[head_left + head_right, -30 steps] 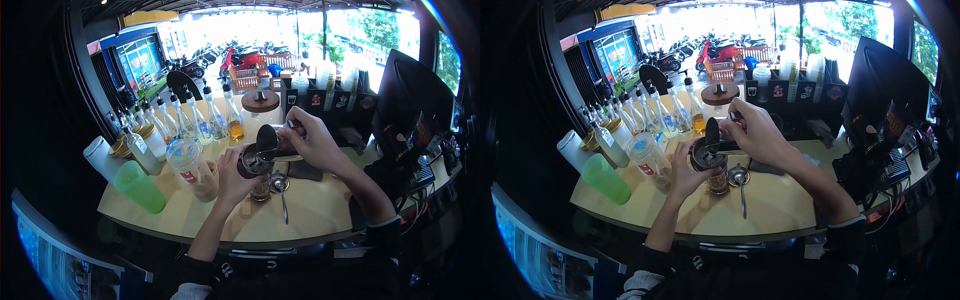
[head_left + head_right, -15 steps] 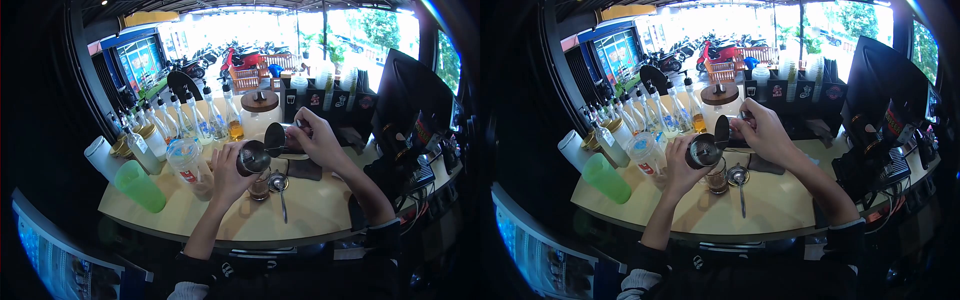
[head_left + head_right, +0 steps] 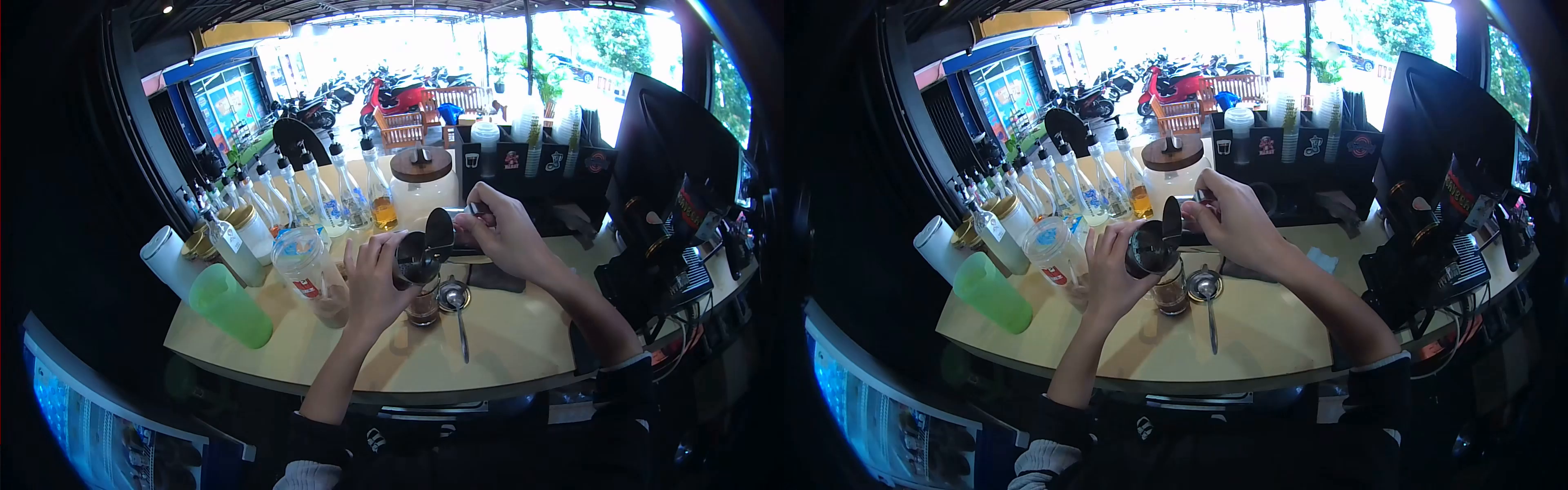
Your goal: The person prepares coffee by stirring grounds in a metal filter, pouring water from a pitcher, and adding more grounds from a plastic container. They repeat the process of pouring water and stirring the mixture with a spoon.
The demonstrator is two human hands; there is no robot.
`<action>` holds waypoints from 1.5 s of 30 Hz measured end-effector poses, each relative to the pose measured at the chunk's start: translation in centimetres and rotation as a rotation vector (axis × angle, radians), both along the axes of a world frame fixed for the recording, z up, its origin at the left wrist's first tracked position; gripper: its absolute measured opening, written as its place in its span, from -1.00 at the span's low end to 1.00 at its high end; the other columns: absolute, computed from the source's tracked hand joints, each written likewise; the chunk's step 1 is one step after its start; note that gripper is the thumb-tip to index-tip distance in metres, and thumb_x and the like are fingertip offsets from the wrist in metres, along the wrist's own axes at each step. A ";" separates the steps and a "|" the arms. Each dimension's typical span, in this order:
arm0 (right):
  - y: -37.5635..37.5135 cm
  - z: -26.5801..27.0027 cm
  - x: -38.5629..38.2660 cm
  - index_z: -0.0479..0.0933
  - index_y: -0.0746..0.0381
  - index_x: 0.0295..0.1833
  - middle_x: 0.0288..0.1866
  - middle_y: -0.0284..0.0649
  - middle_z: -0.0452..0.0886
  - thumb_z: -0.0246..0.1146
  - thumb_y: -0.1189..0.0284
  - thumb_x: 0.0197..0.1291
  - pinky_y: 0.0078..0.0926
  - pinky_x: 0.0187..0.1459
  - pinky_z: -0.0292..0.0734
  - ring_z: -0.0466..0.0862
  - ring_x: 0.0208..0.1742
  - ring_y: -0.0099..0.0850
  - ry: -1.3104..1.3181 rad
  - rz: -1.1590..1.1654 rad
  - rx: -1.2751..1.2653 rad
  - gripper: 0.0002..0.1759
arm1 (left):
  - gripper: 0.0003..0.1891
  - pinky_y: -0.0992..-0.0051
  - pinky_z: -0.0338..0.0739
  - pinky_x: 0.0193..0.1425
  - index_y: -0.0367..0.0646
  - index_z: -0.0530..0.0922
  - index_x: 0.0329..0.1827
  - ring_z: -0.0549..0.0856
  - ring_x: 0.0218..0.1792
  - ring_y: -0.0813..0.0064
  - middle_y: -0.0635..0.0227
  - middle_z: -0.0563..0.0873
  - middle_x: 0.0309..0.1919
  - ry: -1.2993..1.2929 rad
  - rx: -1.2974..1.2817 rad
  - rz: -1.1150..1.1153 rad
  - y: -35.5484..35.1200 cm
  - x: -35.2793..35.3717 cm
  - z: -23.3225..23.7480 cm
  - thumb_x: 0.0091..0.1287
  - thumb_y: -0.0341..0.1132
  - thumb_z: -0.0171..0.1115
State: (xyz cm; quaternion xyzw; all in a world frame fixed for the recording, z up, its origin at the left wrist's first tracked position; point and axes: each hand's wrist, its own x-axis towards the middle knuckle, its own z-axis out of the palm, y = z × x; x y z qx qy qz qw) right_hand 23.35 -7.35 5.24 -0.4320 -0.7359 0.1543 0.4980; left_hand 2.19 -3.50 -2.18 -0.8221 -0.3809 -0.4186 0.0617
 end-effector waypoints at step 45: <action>-2.0 -21.1 7.5 0.33 0.15 -0.37 -0.51 -0.47 0.42 0.15 0.42 0.38 -0.69 -0.36 0.28 0.39 -0.48 -0.70 0.939 -0.065 -0.216 -0.77 | -0.18 0.29 0.52 0.13 -0.34 0.45 0.17 0.65 0.02 0.23 0.12 0.55 0.04 -0.294 -0.252 -0.120 1.9 -0.3 -1.0 -0.09 -0.03 0.58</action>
